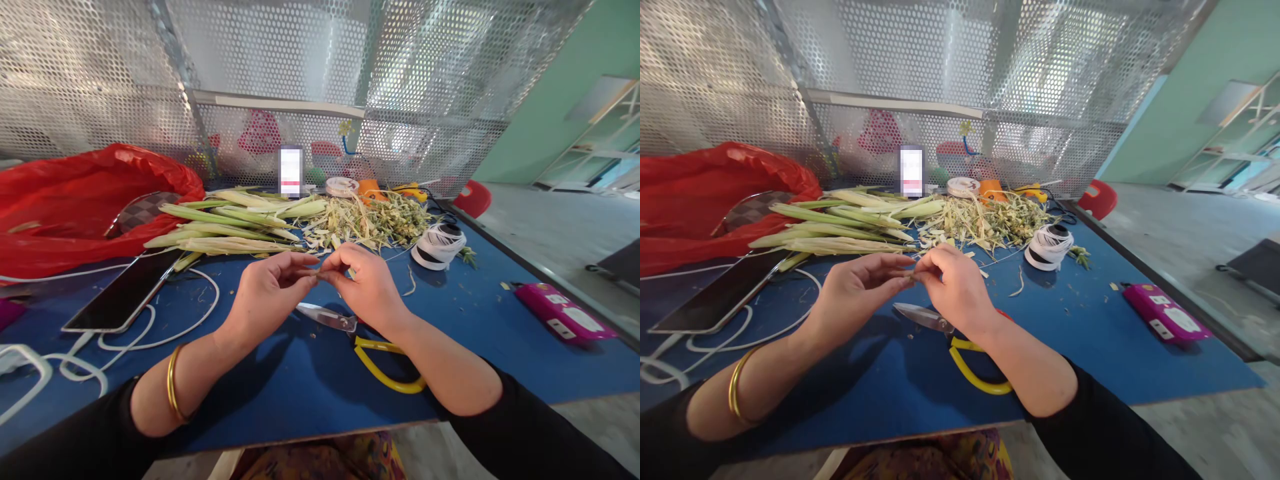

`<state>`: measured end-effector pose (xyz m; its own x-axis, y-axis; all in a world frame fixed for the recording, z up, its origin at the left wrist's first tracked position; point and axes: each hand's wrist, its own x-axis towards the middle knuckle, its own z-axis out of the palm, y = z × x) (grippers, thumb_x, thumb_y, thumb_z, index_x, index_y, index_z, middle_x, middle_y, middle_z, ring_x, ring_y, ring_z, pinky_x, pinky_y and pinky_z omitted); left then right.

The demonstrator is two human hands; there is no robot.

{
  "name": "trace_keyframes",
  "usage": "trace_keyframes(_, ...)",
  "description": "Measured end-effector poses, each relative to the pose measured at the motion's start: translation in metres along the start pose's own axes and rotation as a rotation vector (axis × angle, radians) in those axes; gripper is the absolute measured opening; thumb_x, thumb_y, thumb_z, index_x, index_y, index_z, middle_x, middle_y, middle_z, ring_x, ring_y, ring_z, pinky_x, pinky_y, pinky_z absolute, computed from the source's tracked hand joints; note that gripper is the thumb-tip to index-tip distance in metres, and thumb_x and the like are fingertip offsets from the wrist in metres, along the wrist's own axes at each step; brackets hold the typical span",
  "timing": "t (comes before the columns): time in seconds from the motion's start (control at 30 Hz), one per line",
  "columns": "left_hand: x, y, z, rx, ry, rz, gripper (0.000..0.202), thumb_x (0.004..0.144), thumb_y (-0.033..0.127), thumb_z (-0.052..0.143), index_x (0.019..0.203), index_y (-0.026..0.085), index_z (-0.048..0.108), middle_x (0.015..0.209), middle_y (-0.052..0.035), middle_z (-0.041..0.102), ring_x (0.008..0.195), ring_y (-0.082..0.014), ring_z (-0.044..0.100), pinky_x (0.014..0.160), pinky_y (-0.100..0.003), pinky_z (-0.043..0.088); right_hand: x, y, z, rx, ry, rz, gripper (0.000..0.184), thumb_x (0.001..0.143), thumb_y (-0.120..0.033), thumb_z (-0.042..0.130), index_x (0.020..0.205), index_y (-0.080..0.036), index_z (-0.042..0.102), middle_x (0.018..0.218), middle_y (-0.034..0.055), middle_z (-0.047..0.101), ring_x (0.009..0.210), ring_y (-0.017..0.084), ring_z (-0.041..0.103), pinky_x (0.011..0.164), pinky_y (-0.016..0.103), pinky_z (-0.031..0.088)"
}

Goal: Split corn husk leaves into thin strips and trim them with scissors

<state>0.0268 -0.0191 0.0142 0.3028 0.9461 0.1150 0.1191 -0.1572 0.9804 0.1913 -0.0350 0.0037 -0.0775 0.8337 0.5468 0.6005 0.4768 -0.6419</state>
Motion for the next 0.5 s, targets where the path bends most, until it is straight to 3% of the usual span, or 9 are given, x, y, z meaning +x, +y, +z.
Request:
trace_keyframes(0.13,0.0001,0.0015,-0.0011,0.008,0.006,0.003,0.034,0.070,0.031,0.074,0.099,0.015,0.069,0.088,-0.0053,0.075,0.082,-0.0206,0.070,0.080,-0.028,0.054,0.0017,0.0011,-0.0011,0.228,-0.017,0.197,0.005,0.078,-0.022,0.067,0.081,-0.018,0.064,0.070,-0.0005,0.061,0.065,0.013,0.057,0.061,0.026,0.045)
trace_keyframes(0.23,-0.0001,0.0040,-0.0024,-0.060,0.012,-0.026,0.035,0.070,0.032,0.074,0.100,0.015,0.067,0.082,-0.0044,0.075,0.079,-0.0191,0.070,0.077,-0.027,0.054,0.0033,-0.0012,-0.0042,0.457,-0.087,0.354,0.018,0.082,-0.032,0.062,0.093,-0.018,0.066,0.074,0.0004,0.064,0.066,0.014,0.062,0.065,0.028,0.050)
trace_keyframes(0.37,0.0005,0.0040,-0.0035,-0.068,0.021,-0.066,0.036,0.069,0.031,0.075,0.099,0.014,0.066,0.075,-0.0027,0.075,0.070,-0.0165,0.069,0.069,-0.024,0.054,0.0033,-0.0062,-0.0035,0.602,-0.217,0.456,0.022,0.077,-0.038,0.068,0.085,-0.017,0.070,0.075,0.0017,0.069,0.068,0.015,0.064,0.070,0.031,0.052)
trace_keyframes(0.5,0.0013,0.0013,-0.0034,-0.044,0.011,-0.086,0.039,0.068,0.034,0.075,0.101,0.015,0.066,0.067,-0.0018,0.073,0.066,-0.0175,0.069,0.065,-0.025,0.053,0.0016,-0.0072,0.0014,0.617,-0.153,0.469,0.021,0.066,-0.034,0.078,0.074,-0.017,0.069,0.069,0.0006,0.068,0.067,0.016,0.064,0.071,0.032,0.052)
